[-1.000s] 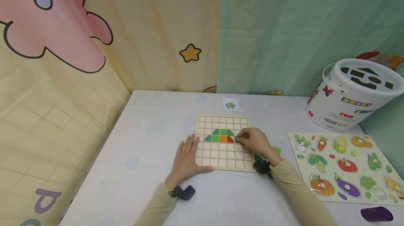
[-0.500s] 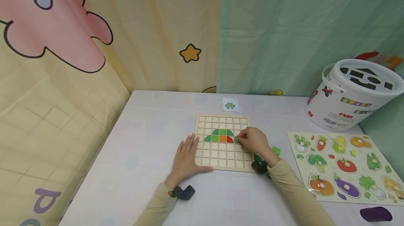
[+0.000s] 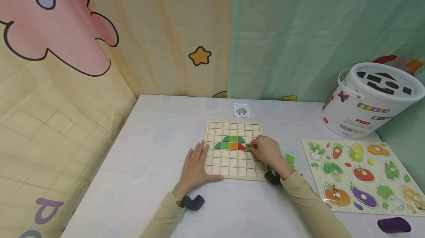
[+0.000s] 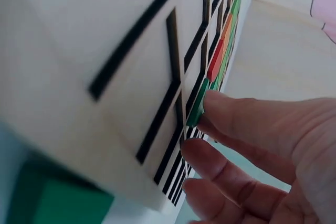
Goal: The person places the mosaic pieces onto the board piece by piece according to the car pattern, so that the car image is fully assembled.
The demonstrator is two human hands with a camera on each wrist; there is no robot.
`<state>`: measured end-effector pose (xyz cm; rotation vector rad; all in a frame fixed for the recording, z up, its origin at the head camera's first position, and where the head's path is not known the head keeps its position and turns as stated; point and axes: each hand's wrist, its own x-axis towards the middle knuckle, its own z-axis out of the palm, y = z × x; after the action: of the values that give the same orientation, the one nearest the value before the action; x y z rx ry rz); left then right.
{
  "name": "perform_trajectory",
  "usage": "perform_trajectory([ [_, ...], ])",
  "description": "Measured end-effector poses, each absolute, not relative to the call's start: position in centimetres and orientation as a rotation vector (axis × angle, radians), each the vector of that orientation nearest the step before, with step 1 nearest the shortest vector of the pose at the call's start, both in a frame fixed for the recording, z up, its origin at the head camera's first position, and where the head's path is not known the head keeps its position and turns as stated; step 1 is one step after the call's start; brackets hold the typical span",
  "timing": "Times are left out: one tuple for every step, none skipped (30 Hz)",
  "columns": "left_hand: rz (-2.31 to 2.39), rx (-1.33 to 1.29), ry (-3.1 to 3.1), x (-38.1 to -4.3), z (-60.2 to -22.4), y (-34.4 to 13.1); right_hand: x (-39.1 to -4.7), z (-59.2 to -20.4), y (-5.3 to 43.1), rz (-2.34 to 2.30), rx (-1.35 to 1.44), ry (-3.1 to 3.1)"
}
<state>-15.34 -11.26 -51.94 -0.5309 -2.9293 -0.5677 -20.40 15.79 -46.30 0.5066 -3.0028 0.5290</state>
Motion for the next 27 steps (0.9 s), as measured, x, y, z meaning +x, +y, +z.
perform_trajectory([
  [-0.568, -0.533, -2.929, -15.3, -51.9, -11.3, -20.3, -46.3, 15.9, 0.543, 0.528, -3.009],
  [-0.563, -0.533, -2.931, -15.3, -51.9, -11.3, -20.2, -46.4, 16.1, 0.570, 0.552, -3.016],
  [-0.557, -0.533, -2.934, -15.3, -51.9, -11.3, -20.0, -46.4, 16.4, 0.599, 0.581, -3.020],
  [-0.559, -0.532, -2.936, -15.3, -51.9, -11.3, -19.9, -46.3, 16.7, 0.624, 0.613, -3.018],
  [-0.557, -0.531, -2.937, -15.4, -51.9, -11.3, -19.7, -46.3, 17.1, 0.659, 0.648, -3.015],
  [-0.559, -0.531, -2.940, -15.4, -51.9, -11.2, -19.5, -46.2, 17.5, 0.704, 0.681, -3.007],
  [-0.562, -0.531, -2.943, -15.4, -51.9, -11.2, -19.3, -46.1, 18.0, 0.745, 0.704, -2.992],
  [-0.564, -0.530, -2.946, -15.4, -51.9, -11.2, -19.1, -46.0, 18.6, 0.773, 0.720, -2.972],
  [-0.568, -0.531, -2.945, -15.4, -52.0, -11.2, -19.0, -45.9, 19.3, 0.790, 0.721, -2.953],
  [-0.571, -0.532, -2.945, -15.4, -52.0, -11.2, -18.8, -45.8, 19.9, 0.805, 0.708, -2.938],
  [-0.569, -0.532, -2.946, -15.4, -52.0, -11.1, -18.6, -45.7, 20.6, 0.825, 0.688, -2.926],
  [-0.570, -0.531, -2.949, -15.4, -52.1, -11.1, -18.5, -45.8, 21.3, 0.835, 0.656, -2.915],
  [-0.565, -0.529, -2.953, -15.4, -52.2, -11.2, -18.3, -45.8, 21.9, 0.833, 0.630, -2.901],
  [-0.560, -0.525, -2.959, -15.4, -52.2, -11.2, -18.1, -45.9, 22.6, 0.829, 0.596, -2.896],
  [-0.557, -0.525, -2.956, -15.4, -52.2, -11.2, -17.9, -45.9, 23.1, 0.829, 0.563, -2.896],
  [-0.554, -0.521, -2.956, -15.4, -52.2, -11.3, -17.7, -45.9, 23.7, 0.830, 0.534, -2.895],
  [-0.557, -0.520, -2.954, -15.4, -52.1, -11.3, -17.5, -46.0, 24.2, 0.836, 0.505, -2.896],
  [-0.559, -0.521, -2.950, -15.4, -52.1, -11.3, -17.3, -46.0, 24.7, 0.834, 0.470, -2.897],
  [-0.560, -0.521, -2.945, -15.3, -52.0, -11.3, -17.0, -45.9, 25.1, 0.831, 0.432, -2.902],
  [-0.562, -0.523, -2.937, -15.4, -52.0, -11.3, -16.8, -45.9, 25.5, 0.827, 0.388, -2.912],
  [-0.562, -0.526, -2.927, -15.4, -52.0, -11.3, -16.5, -45.9, 25.9, 0.821, 0.354, -2.920],
  [-0.563, -0.529, -2.925, -15.4, -52.0, -11.3, -16.3, -45.9, 26.2, 0.820, 0.322, -2.925],
  [-0.565, -0.533, -2.921, -15.4, -52.0, -11.3, -16.0, -46.0, 26.5, 0.818, 0.293, -2.930],
  [-0.560, -0.535, -2.922, -15.5, -52.1, -11.3, -15.7, -46.1, 26.7, 0.812, 0.272, -2.934],
  [-0.560, -0.538, -2.919, -15.5, -52.1, -11.3, -15.5, -46.2, 26.8, 0.812, 0.259, -2.938],
  [-0.560, -0.540, -2.917, -15.5, -52.1, -11.3, -15.3, -46.3, 26.9, 0.813, 0.260, -2.943],
  [-0.563, -0.541, -2.916, -15.5, -52.1, -11.3, -15.1, -46.4, 26.9, 0.819, 0.263, -2.949],
])
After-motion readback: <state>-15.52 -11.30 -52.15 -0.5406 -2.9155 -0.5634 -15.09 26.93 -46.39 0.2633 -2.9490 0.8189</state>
